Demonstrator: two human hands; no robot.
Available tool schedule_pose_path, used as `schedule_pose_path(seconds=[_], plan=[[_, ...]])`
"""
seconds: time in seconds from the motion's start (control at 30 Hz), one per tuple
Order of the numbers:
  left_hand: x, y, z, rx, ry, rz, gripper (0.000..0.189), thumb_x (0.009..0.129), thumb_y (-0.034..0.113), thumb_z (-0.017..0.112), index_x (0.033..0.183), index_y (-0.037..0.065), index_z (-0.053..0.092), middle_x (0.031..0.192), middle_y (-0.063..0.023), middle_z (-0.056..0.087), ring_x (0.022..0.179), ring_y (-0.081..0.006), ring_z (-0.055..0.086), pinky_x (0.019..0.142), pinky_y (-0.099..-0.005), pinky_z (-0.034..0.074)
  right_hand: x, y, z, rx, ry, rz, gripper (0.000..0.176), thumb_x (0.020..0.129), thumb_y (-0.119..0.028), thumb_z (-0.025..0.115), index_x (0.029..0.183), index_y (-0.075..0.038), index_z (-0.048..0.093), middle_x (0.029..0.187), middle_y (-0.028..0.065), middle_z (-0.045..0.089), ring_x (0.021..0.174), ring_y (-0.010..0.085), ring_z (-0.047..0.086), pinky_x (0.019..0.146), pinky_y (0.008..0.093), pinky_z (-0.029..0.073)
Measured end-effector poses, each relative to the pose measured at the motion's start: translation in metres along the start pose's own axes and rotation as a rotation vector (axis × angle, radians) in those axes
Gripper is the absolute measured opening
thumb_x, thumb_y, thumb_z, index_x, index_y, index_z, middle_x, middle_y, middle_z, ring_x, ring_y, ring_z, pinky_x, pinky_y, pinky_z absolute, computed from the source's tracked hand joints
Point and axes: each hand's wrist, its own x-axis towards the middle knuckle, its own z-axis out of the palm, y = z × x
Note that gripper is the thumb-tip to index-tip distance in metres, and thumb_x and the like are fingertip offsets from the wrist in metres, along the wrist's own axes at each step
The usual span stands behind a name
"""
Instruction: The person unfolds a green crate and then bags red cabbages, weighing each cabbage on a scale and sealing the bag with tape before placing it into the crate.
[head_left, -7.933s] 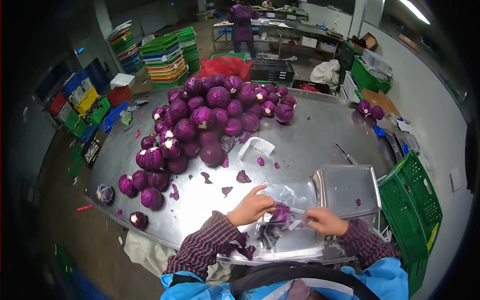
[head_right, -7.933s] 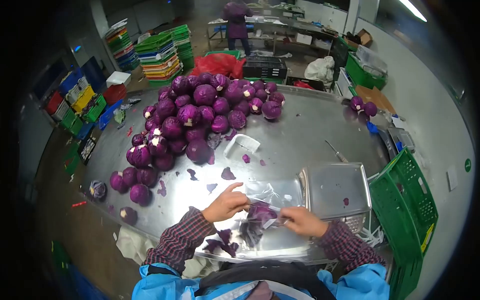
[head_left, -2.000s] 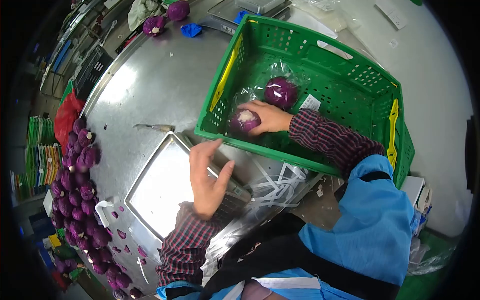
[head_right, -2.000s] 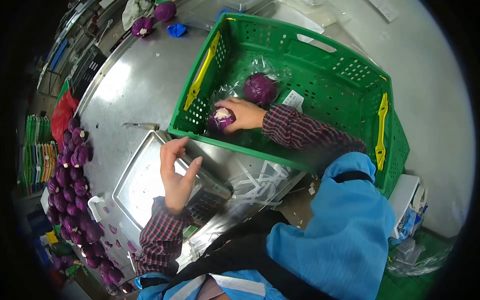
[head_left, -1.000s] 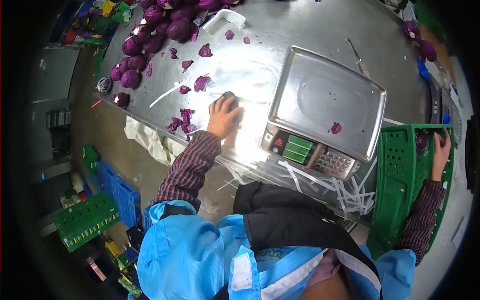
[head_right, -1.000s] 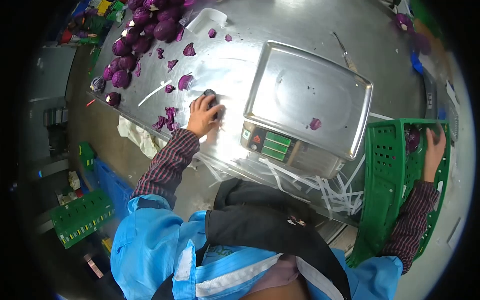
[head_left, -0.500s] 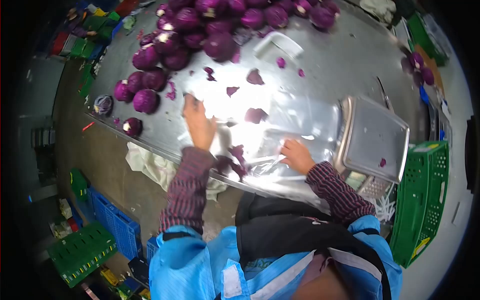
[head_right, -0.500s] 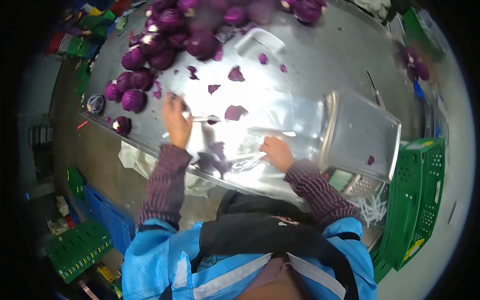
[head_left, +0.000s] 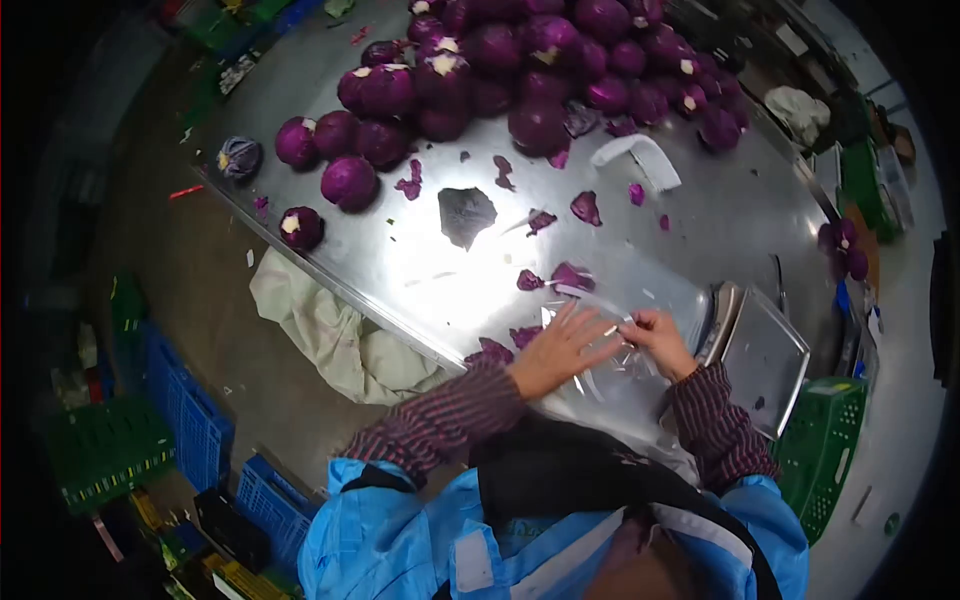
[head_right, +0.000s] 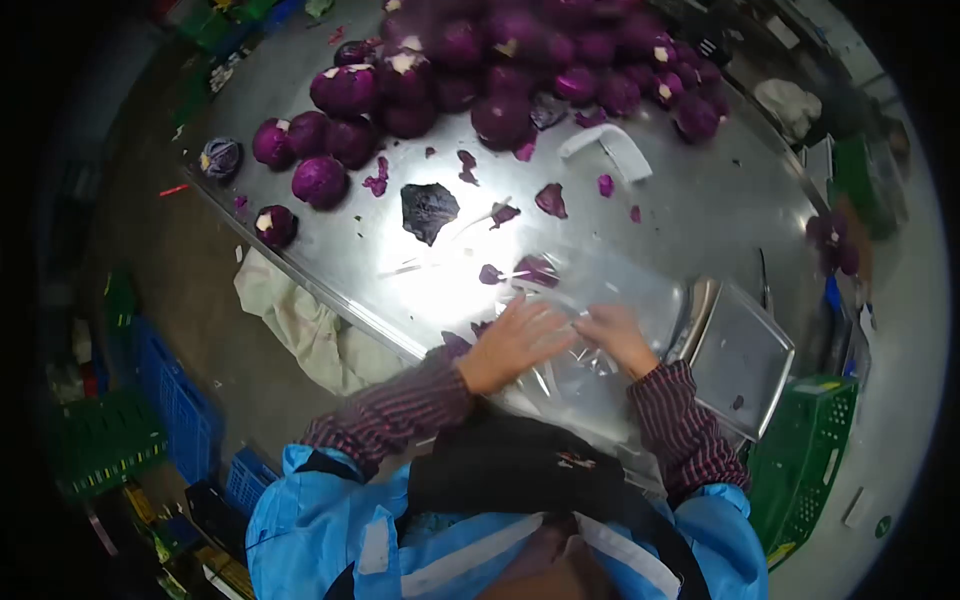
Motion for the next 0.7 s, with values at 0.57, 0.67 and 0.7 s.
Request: schedule_pose_path(seconds=[0.57, 0.67, 0.7], plan=[[-0.021, -0.006, 0.022, -0.676, -0.013, -1.001, 0.064, 0.07, 0.018, 0.08, 0.12, 0.0, 0.045, 0.121, -0.017, 0.051, 0.109, -0.0306, 0.052, 0.088, -0.0384, 0.045, -0.003, 0.017, -0.016, 0.464, 0.298, -0.157, 0.012, 0.087, -0.015, 0.067, 0.085, -0.004, 0.062, 0.071, -0.0014, 0.058, 0.06, 0.0051, 0.049, 0.055, 0.0212, 0.039], [-0.01, 0.005, 0.031, -1.023, -0.158, -1.058, 0.076, 0.071, 0.022, 0.081, 0.13, -0.001, 0.04, 0.131, -0.0175, 0.048, 0.119, -0.0254, 0.049, 0.096, -0.0371, 0.043, -0.003, 0.006, 0.002, 0.409, 0.312, -0.178, 0.012, 0.089, -0.016, 0.065, 0.087, -0.006, 0.062, 0.075, -0.0031, 0.057, 0.065, 0.004, 0.048, 0.06, 0.0196, 0.039], [-0.009, 0.006, 0.039, -1.015, -0.107, -1.069, 0.078, 0.071, 0.024, 0.082, 0.13, -0.001, 0.039, 0.131, -0.0188, 0.047, 0.119, -0.0265, 0.048, 0.097, -0.0375, 0.042, -0.003, 0.003, 0.009, 0.386, 0.279, -0.191, 0.012, 0.089, -0.017, 0.065, 0.088, -0.005, 0.062, 0.075, -0.0037, 0.057, 0.066, 0.0036, 0.048, 0.06, 0.0194, 0.039]])
